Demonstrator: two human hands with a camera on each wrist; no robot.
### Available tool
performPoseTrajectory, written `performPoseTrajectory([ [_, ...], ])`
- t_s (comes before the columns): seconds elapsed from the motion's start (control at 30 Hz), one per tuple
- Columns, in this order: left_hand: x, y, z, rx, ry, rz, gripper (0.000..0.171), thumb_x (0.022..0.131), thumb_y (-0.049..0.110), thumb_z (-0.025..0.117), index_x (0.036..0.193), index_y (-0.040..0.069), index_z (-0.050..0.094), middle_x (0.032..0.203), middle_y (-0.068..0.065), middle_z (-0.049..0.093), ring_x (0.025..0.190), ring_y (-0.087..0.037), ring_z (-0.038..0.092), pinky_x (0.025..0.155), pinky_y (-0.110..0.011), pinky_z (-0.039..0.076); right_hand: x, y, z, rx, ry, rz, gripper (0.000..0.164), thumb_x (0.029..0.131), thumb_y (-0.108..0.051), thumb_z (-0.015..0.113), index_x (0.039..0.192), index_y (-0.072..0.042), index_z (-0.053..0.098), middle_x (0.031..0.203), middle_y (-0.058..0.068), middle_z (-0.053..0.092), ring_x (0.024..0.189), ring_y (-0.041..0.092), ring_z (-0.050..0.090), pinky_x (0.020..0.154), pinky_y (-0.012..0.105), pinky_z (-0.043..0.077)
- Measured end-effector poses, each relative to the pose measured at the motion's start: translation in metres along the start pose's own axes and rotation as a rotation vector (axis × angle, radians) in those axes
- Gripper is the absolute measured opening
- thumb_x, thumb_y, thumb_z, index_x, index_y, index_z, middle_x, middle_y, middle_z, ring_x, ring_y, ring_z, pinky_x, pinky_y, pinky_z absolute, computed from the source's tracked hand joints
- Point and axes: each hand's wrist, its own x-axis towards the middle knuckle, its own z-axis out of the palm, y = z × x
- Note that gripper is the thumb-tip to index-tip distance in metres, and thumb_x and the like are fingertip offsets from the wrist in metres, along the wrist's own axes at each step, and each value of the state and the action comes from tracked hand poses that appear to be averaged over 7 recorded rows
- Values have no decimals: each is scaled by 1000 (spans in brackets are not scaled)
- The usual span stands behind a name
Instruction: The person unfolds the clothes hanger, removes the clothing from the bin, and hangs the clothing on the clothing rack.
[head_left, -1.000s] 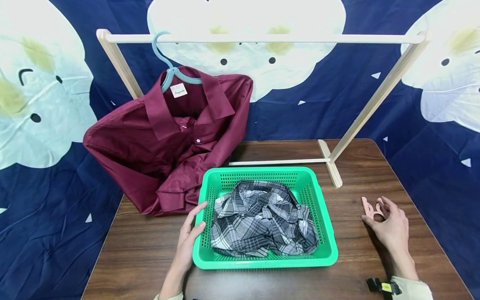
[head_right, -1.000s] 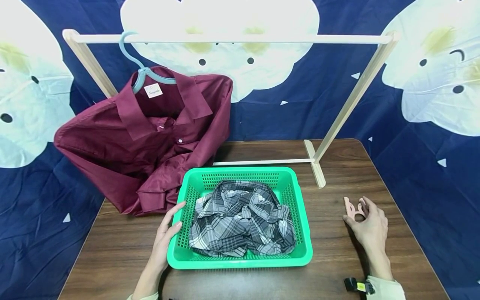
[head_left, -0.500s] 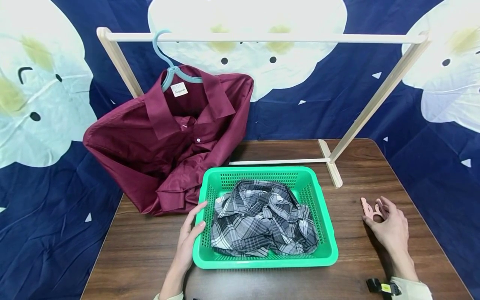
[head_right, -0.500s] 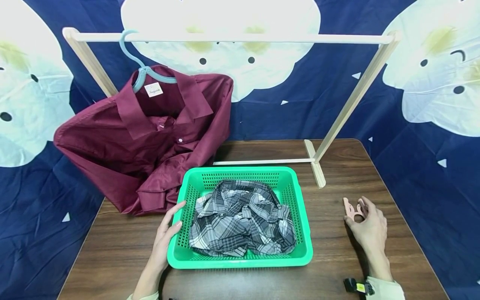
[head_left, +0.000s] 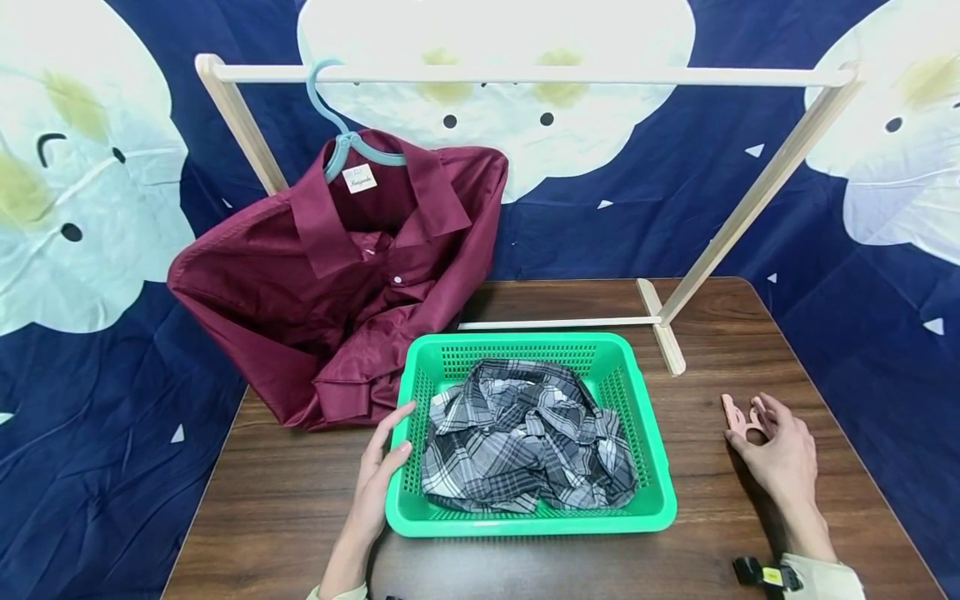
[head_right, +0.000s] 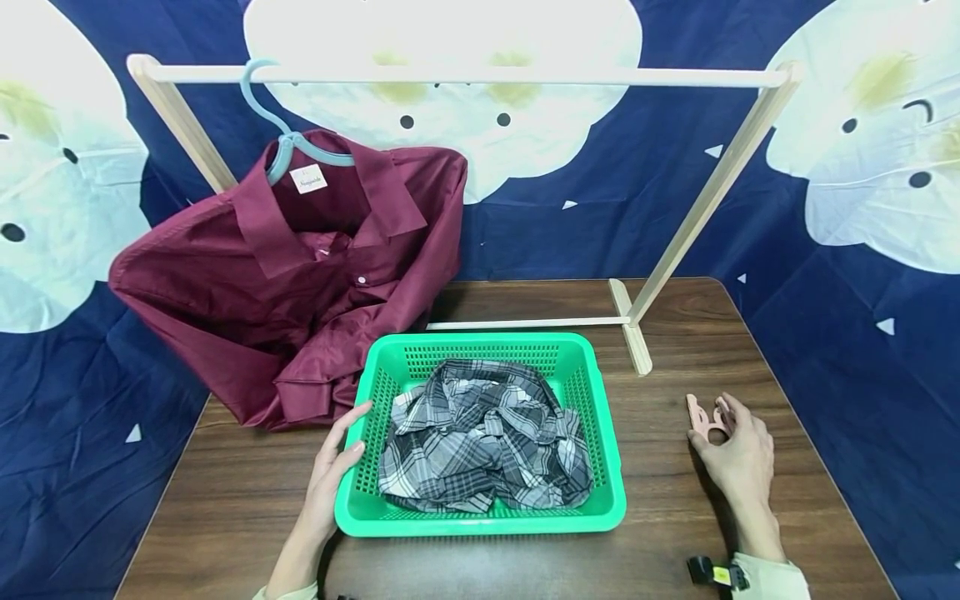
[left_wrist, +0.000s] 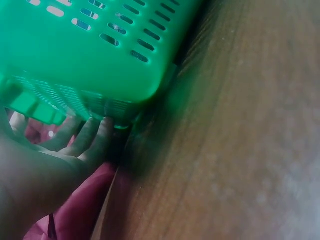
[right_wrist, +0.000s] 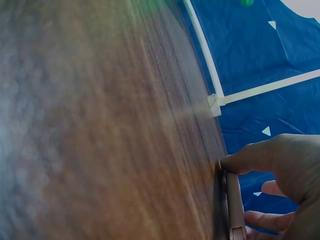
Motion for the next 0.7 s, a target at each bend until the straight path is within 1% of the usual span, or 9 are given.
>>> performPoseTrajectory([
  [0.17, 0, 0, 0, 2, 3, -1, 52, 114, 7, 51, 165, 8, 50, 167, -10, 50, 141, -11, 56, 114, -20, 46, 0, 0, 0, 8, 3, -11, 79, 83, -5, 89, 152, 5, 53, 142, 39, 59, 133, 61, 48, 112, 70, 34],
  [0.37, 0, 1, 0, 11, 4, -4, 52, 114, 7, 52, 165, 8, 50, 167, -10, 50, 140, -11, 57, 113, -20, 47, -1, -3, 0, 22, 14, -47, 78, 82, -4, 90, 151, 6, 54, 143, 39, 60, 132, 60, 49, 111, 71, 34],
  [0.57, -1, 4, 0, 44, 3, -21, 51, 114, 9, 52, 165, 11, 50, 169, -10, 49, 142, -10, 55, 114, -19, 45, -2, -11, -1, 29, 54, -66, 80, 81, -5, 90, 152, 4, 55, 142, 40, 60, 133, 60, 49, 110, 71, 36],
  [0.63, -1, 6, -1, 72, -4, -29, 50, 115, 11, 52, 166, 13, 50, 170, -9, 48, 145, -7, 52, 115, -17, 42, -3, -16, -2, 43, 80, -84, 78, 80, -6, 90, 151, 4, 58, 139, 39, 62, 130, 58, 52, 106, 68, 38],
  [0.67, 0, 7, -1, 88, -8, -33, 50, 116, 12, 52, 166, 15, 50, 171, -8, 48, 147, -6, 50, 115, -16, 40, -3, -19, -3, 53, 94, -89, 78, 80, -5, 90, 151, 4, 59, 138, 37, 64, 129, 55, 55, 106, 61, 41],
  [0.7, 0, 8, -2, 103, -15, -34, 50, 116, 13, 53, 166, 15, 50, 171, -8, 47, 148, -5, 49, 115, -15, 40, -4, -22, -3, 67, 109, -91, 77, 80, -5, 91, 150, 3, 61, 136, 36, 67, 125, 50, 59, 105, 51, 45],
])
